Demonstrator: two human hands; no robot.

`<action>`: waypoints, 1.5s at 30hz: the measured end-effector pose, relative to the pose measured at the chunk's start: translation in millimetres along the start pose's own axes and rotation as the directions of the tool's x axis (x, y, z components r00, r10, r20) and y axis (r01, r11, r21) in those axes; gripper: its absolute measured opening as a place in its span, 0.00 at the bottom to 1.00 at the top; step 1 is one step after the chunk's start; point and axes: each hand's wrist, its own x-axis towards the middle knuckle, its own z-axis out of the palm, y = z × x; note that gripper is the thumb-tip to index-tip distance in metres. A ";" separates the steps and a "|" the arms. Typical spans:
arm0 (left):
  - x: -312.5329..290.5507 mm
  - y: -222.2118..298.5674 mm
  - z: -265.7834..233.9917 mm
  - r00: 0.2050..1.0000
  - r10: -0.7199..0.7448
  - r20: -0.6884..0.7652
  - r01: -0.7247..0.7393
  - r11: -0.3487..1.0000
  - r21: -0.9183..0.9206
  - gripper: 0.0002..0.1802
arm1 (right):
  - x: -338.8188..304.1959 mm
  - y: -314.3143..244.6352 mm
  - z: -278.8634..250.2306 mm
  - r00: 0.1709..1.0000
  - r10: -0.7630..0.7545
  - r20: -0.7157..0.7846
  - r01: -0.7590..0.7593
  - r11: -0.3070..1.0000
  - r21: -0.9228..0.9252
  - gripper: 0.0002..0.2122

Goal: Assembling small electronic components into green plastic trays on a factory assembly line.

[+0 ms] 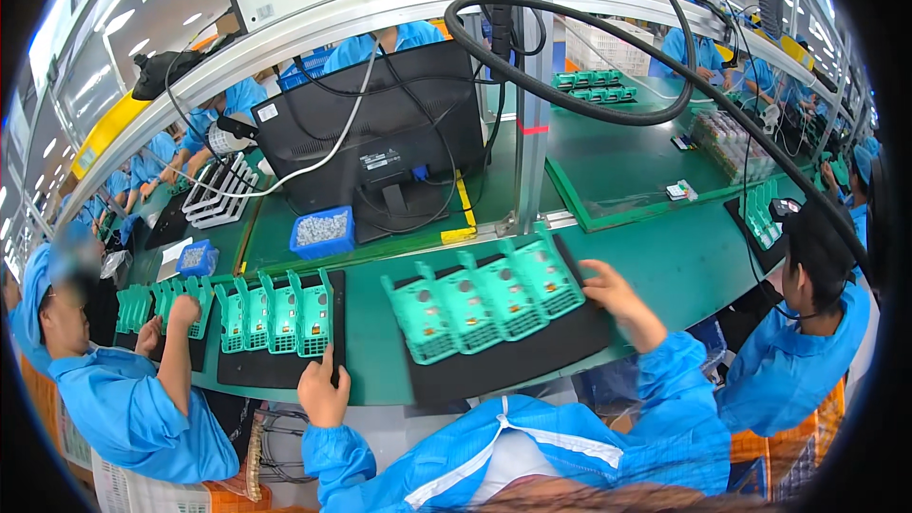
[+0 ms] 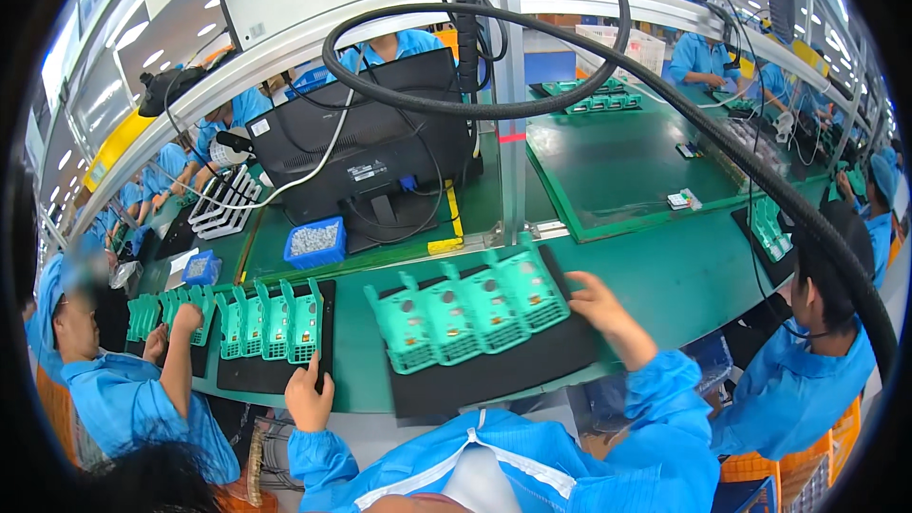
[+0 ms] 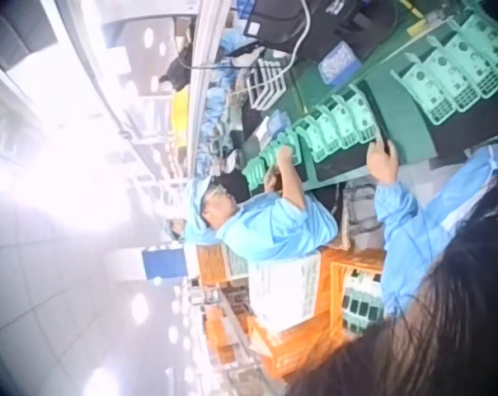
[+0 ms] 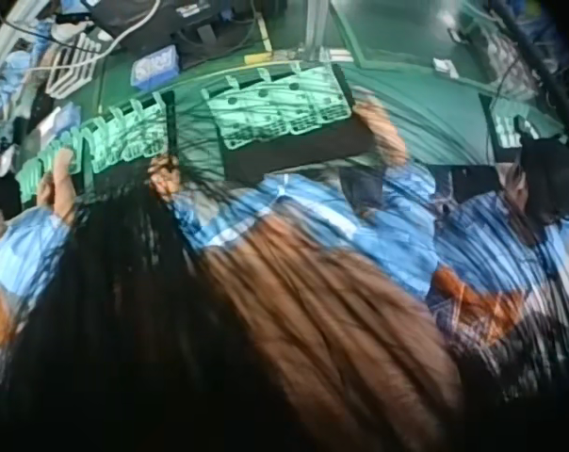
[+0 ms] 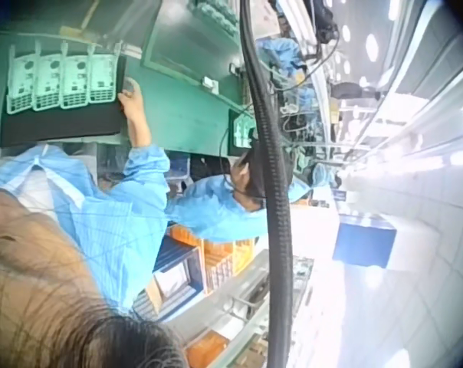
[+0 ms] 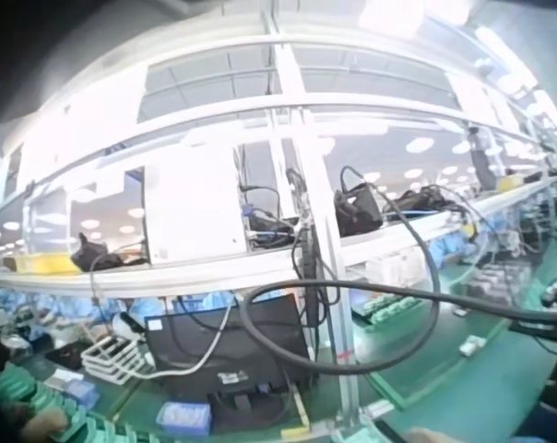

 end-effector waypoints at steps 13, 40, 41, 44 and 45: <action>-13.6 -23.1 -16.2 0.989 0.047 0.143 -0.024 0.987 -0.158 0.46 | -45.2 24.8 -275.9 0.862 0.026 -0.506 -0.237 0.903 -0.357 0.14; 6.6 -26.9 -15.7 0.807 0.580 0.112 -0.589 0.780 0.209 0.21 | -50.7 -15.3 -108.1 0.980 -0.164 -0.109 0.003 0.565 -0.825 0.17; 10.2 -26.0 -15.4 0.792 0.608 0.058 -0.603 0.765 0.223 0.20 | -48.0 -5.4 -102.9 0.963 -0.236 -0.127 -0.024 0.392 -0.919 0.18; 21.6 -13.2 -12.5 0.766 0.642 -0.019 -0.621 0.748 0.234 0.18 | -40.6 3.6 -110.5 0.961 -0.201 -0.191 -0.069 0.493 -0.867 0.19; 24.3 -3.9 -13.7 0.771 0.636 -0.041 -0.611 0.756 0.235 0.16 | -44.6 -15.8 -111.8 0.981 -0.081 -0.177 -0.090 0.619 -0.780 0.19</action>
